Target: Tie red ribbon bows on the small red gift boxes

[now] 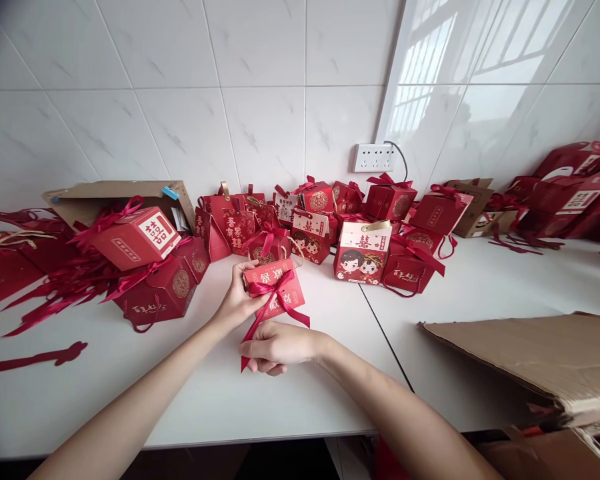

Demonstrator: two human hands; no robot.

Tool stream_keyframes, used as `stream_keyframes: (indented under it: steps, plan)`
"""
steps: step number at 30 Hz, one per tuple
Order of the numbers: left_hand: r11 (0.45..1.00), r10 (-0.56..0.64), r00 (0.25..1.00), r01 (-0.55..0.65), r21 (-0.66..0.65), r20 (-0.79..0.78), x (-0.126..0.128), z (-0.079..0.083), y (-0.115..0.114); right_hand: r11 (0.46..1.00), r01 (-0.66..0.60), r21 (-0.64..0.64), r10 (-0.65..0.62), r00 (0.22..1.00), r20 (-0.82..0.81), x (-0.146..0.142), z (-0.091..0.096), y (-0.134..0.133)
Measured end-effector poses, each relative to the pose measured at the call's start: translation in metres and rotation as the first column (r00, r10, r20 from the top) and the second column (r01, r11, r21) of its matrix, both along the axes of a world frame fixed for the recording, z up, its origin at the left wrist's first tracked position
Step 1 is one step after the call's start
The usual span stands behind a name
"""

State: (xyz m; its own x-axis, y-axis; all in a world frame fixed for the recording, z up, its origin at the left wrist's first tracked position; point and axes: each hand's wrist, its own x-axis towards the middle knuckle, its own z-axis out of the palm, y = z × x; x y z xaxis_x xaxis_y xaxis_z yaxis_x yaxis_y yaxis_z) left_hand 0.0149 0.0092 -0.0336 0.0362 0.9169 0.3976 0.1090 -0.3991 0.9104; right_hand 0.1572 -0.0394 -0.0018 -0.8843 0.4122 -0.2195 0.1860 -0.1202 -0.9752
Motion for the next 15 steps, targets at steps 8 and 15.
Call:
stream_keyframes:
  steps: [8,15]
  plan:
    - [0.985,-0.134,0.991,0.136,-0.104,0.019,-0.007,0.016,-0.002,0.933,-0.349,0.088,0.293,0.878,0.378,0.029,0.028,0.011]
    - [0.975,-0.221,0.970,0.216,-0.059,-0.096,-0.020,0.024,0.004,0.578,0.658,0.482,-0.679,0.716,-0.163,0.060,0.021,0.042]
